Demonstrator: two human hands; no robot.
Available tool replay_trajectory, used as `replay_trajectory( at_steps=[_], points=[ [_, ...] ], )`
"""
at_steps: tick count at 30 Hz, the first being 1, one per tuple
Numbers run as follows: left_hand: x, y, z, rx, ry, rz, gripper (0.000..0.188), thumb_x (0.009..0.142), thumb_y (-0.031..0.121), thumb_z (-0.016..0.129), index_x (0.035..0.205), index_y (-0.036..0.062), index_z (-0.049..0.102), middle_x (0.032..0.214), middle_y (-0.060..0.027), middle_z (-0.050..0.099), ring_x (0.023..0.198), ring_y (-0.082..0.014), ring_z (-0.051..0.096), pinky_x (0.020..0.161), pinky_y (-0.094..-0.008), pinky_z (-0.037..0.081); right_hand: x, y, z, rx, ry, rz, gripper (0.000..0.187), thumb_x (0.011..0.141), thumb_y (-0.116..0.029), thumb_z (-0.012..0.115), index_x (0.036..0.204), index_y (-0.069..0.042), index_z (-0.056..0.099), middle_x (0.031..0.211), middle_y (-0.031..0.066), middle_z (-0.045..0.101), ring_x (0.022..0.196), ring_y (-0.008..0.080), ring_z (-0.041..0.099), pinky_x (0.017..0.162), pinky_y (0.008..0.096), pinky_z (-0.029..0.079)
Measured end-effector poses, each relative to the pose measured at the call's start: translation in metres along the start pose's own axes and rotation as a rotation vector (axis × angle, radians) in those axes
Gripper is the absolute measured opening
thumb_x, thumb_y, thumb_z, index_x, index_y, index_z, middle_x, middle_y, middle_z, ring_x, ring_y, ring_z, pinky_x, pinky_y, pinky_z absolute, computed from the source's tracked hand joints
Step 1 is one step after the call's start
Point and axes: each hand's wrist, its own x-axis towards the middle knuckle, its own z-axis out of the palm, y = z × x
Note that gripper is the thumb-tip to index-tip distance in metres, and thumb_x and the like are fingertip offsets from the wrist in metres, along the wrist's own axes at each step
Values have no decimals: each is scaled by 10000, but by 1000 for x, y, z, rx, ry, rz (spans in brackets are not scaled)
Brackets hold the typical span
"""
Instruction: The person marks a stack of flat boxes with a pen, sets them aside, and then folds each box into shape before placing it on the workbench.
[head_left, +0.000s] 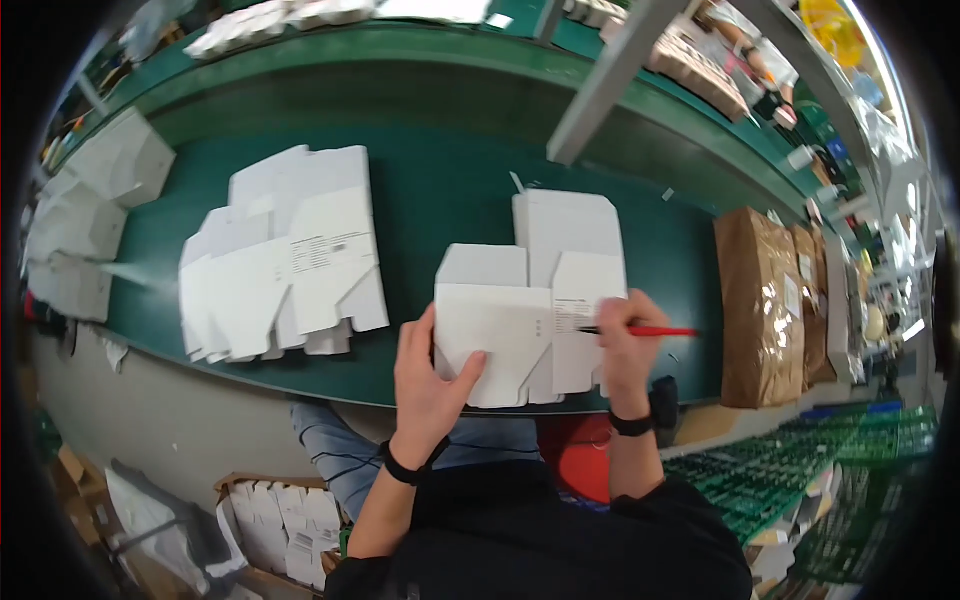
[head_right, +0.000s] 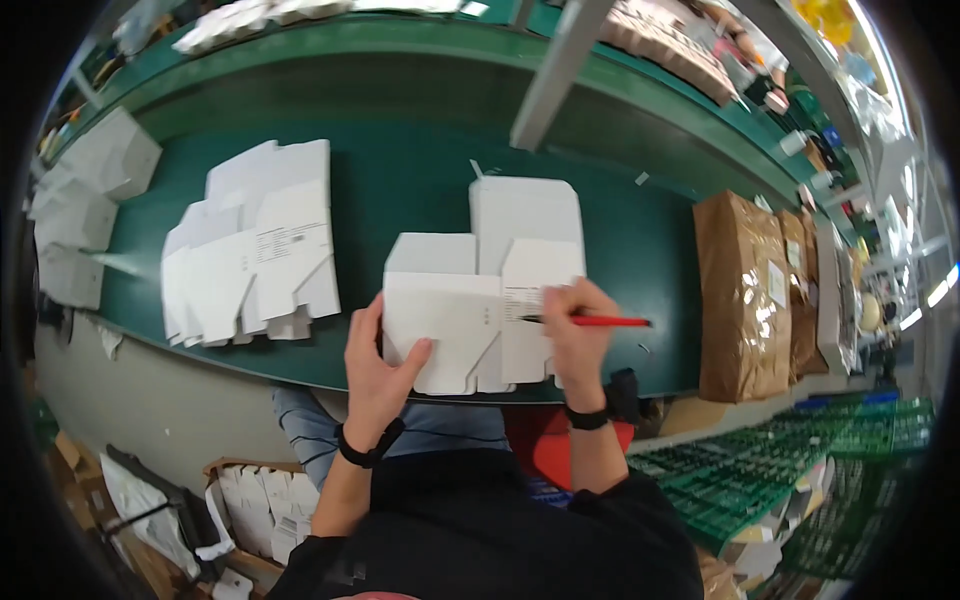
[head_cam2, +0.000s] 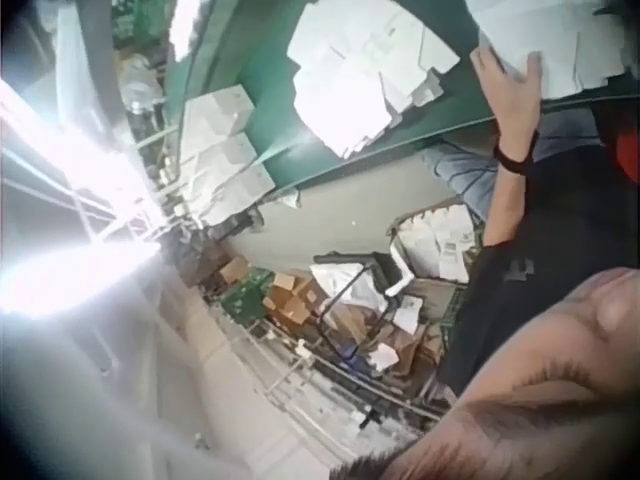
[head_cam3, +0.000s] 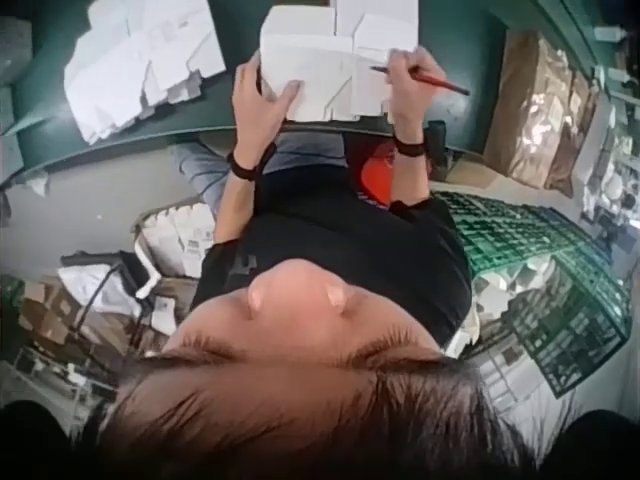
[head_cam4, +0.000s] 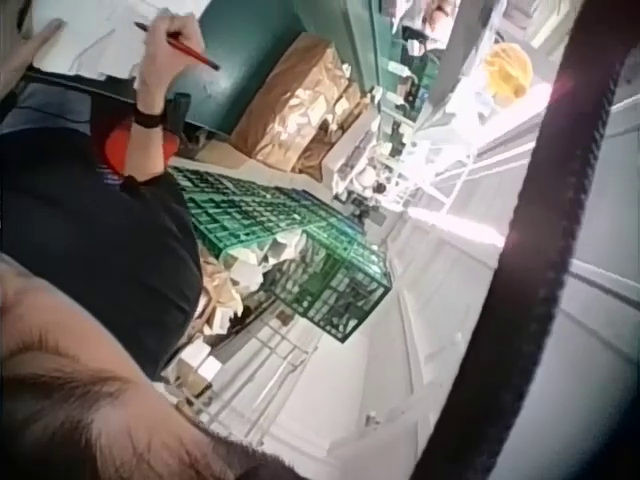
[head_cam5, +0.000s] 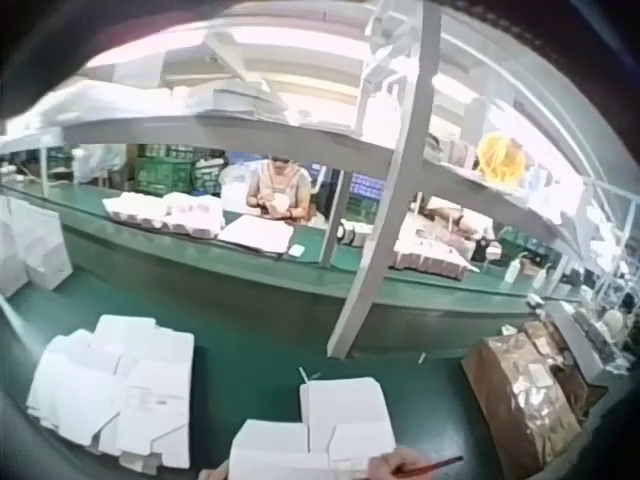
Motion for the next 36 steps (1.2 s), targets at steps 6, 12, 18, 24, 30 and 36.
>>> replay_trajectory(
  at_steps=[6, 12, 18, 24, 30, 36],
  points=[
    [-8, 29, -27, 180, 224, 253, 635, 844, 78, 805, 1409, -19, 532, 1315, -159, 551, 1207, -282, 564, 1023, -383, 481, 9, -64, -9, 402, 153, -189, 391, 990, -7, 603, 774, -139, 305, 594, -31, 340, 515, 51, 301, 471, 225, 237],
    [25, 24, -123, -124, 652, 140, 556, 937, 15, 724, 1449, 17, 507, 1414, -140, 546, 1259, -240, 553, 1040, -378, 494, 10, -64, -5, 149, -22, -118, 362, 978, -24, 637, 729, -120, 393, 612, -46, 377, 522, 41, 340, 475, 219, 269],
    [51, 8, -197, 791, 683, 29, 631, 899, 47, 740, 1488, 65, 513, 1502, -141, 520, 1396, -321, 469, 1148, -459, 393, 2, -7, 20, -312, -226, 16, 387, 909, -47, 735, 660, -15, 439, 544, -13, 424, 549, 56, 346, 502, 279, 299],
    [55, 47, -93, 871, 37, 419, 457, 853, 197, 793, 1298, 145, 701, 1542, -118, 495, 1504, -362, 346, 1247, -612, 200, -8, 0, 12, -334, -177, 1, 385, 896, -6, 714, 645, -30, 424, 558, -37, 392, 570, 50, 315, 512, 269, 280],
    [74, 3, -92, 1023, 18, 392, 404, 852, 190, 796, 1231, 89, 704, 1496, -101, 526, 1472, -365, 388, 1251, -582, 227, -8, 0, 16, -389, -222, -72, 390, 891, 5, 707, 641, -34, 410, 557, -33, 388, 566, 53, 304, 507, 271, 278],
    [45, 24, -84, 514, -85, 159, 523, 837, 148, 810, 1321, 56, 635, 1335, -159, 593, 1229, -340, 580, 1051, -466, 463, -8, 8, 10, -235, -110, 55, 401, 897, 4, 716, 644, -44, 409, 565, -41, 384, 560, 61, 329, 520, 266, 295]
  ],
)
